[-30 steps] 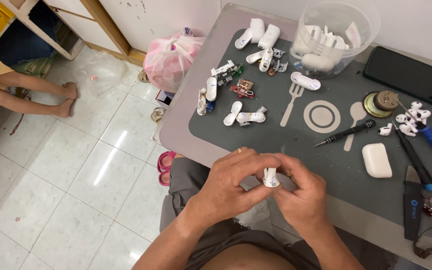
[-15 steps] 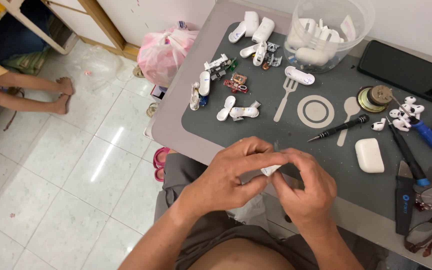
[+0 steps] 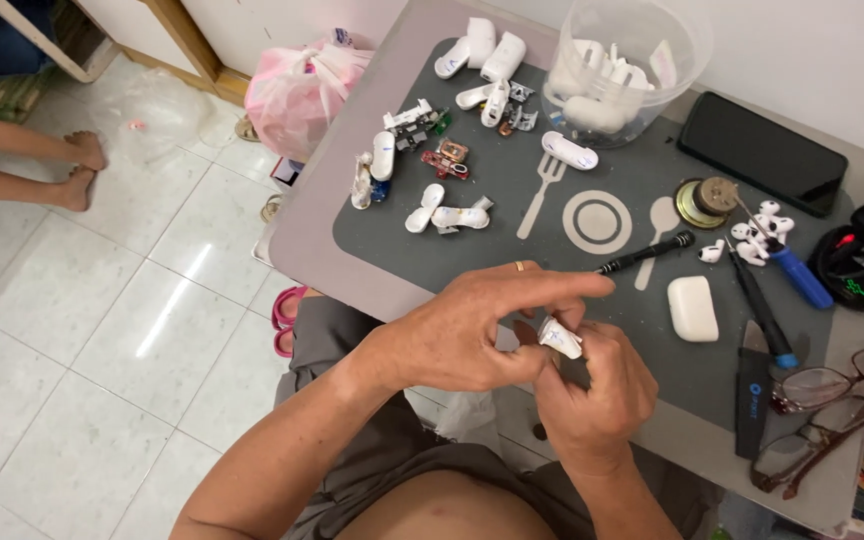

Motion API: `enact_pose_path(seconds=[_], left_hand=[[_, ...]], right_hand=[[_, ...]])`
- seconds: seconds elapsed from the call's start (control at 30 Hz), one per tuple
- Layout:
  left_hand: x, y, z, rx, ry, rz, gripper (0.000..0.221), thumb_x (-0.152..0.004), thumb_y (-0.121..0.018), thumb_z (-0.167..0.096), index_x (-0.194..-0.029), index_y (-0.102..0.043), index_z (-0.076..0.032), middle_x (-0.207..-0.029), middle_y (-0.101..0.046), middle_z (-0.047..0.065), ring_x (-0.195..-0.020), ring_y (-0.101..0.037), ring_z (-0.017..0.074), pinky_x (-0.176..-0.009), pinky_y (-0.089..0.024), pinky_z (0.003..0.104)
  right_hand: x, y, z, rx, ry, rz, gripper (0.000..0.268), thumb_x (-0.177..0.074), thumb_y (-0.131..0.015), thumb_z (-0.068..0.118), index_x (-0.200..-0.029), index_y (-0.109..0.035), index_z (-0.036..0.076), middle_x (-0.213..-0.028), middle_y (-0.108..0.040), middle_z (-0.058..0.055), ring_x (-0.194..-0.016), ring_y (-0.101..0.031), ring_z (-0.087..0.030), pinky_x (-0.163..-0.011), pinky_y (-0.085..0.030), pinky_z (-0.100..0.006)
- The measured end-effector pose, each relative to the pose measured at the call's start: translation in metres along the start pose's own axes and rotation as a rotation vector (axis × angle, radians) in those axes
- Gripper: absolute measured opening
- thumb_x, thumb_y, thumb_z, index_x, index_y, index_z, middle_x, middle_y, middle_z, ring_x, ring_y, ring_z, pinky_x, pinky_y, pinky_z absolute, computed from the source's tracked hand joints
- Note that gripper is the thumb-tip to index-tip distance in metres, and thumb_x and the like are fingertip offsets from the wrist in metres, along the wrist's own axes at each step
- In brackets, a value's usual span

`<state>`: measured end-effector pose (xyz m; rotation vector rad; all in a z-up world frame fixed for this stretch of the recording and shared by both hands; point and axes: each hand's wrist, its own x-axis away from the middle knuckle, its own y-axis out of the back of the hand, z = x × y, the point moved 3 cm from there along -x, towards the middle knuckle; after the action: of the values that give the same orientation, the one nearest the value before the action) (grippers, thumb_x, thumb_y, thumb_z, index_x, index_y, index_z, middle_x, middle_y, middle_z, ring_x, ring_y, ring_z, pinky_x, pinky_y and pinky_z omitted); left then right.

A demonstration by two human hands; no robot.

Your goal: Assembling the internal components of an AirPods charging case, including the circuit board and battery housing.

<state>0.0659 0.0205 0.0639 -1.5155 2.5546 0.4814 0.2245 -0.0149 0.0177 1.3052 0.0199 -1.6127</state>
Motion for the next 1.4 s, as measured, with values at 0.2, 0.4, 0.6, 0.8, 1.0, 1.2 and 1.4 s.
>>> enact_pose_path(seconds=[0.2, 0.4, 0.6, 0.8, 1.0, 1.2, 1.4], left_hand=[[0.001, -0.003, -0.002, -0.003, -0.014, -0.022, 0.067, -0.074, -0.063, 0.005, -0.137, -0.061, -0.019, -0.105, -0.072, 0.001, -0.096, -0.068, 0.0141, -0.072, -0.059, 0.025], [-0.001, -0.006, -0.006, -0.118, -0.013, -0.065, 0.064, -0.075, -0.062, 0.001, -0.136, -0.062, -0.018, -0.101, -0.073, 0.0, -0.086, -0.064, 0.0129, -0.065, -0.053, 0.024], [0.022, 0.007, 0.019, -0.256, 0.124, -0.339, 0.055, -0.082, -0.072, -0.005, -0.136, -0.062, -0.011, -0.107, -0.071, 0.003, -0.083, -0.063, 0.0131, -0.063, -0.052, 0.025], [0.049, 0.04, 0.045, -0.555, 0.108, -0.772, 0.036, -0.083, -0.071, -0.001, -0.119, -0.07, -0.004, -0.103, -0.068, 0.004, -0.07, -0.062, 0.0139, -0.062, -0.051, 0.026], [0.027, 0.059, 0.038, -0.863, 0.065, -0.647, 0.036, -0.082, -0.072, -0.006, -0.117, -0.069, -0.006, -0.128, -0.06, 0.011, -0.093, -0.063, 0.0287, -0.077, -0.053, 0.038], [0.011, 0.055, 0.064, -1.104, 0.028, -0.522, 0.036, -0.079, -0.071, -0.009, -0.115, -0.066, -0.003, -0.141, -0.048, 0.021, -0.098, -0.056, 0.0384, -0.083, -0.05, 0.044], [0.025, 0.051, 0.061, -0.991, -0.006, -0.571, 0.023, -0.083, -0.076, -0.008, -0.105, -0.068, -0.006, -0.135, -0.056, 0.012, -0.096, -0.058, 0.0312, -0.081, -0.051, 0.04]], right_hand=[[0.004, 0.001, -0.003, -0.007, -0.011, 0.002, 0.037, -0.073, -0.088, -0.005, -0.09, -0.056, 0.0, -0.086, -0.067, -0.009, -0.068, -0.059, -0.02, -0.061, -0.046, -0.036], [-0.001, 0.006, 0.003, -0.085, -0.174, 0.045, 0.033, -0.073, -0.084, -0.006, -0.095, -0.06, 0.0, -0.085, -0.069, -0.009, -0.066, -0.06, -0.019, -0.061, -0.047, -0.034], [-0.004, 0.03, -0.033, 0.185, -0.398, 0.347, 0.033, -0.078, -0.086, 0.01, -0.107, -0.073, 0.002, -0.076, -0.074, -0.01, -0.057, -0.067, -0.019, -0.047, -0.049, -0.032], [-0.001, 0.054, -0.055, 0.309, -0.437, 0.211, 0.041, -0.091, -0.089, 0.002, -0.126, -0.076, -0.014, -0.075, -0.07, -0.014, -0.052, -0.057, -0.017, -0.047, -0.043, -0.029], [0.013, 0.031, -0.024, 0.152, -0.344, 0.225, 0.041, -0.085, -0.083, -0.002, -0.123, -0.071, -0.011, -0.081, -0.074, -0.019, -0.057, -0.066, -0.022, -0.043, -0.051, -0.032], [0.003, 0.011, 0.009, -0.068, -0.304, 0.22, 0.032, -0.077, -0.083, 0.0, -0.107, -0.074, -0.004, -0.073, -0.073, -0.007, -0.053, -0.06, -0.013, -0.048, -0.048, -0.027], [-0.028, -0.015, 0.003, -0.141, -0.226, 0.309, 0.04, -0.079, -0.08, 0.0, -0.117, -0.07, -0.004, -0.081, -0.074, -0.01, -0.054, -0.062, -0.013, -0.041, -0.046, -0.026]])
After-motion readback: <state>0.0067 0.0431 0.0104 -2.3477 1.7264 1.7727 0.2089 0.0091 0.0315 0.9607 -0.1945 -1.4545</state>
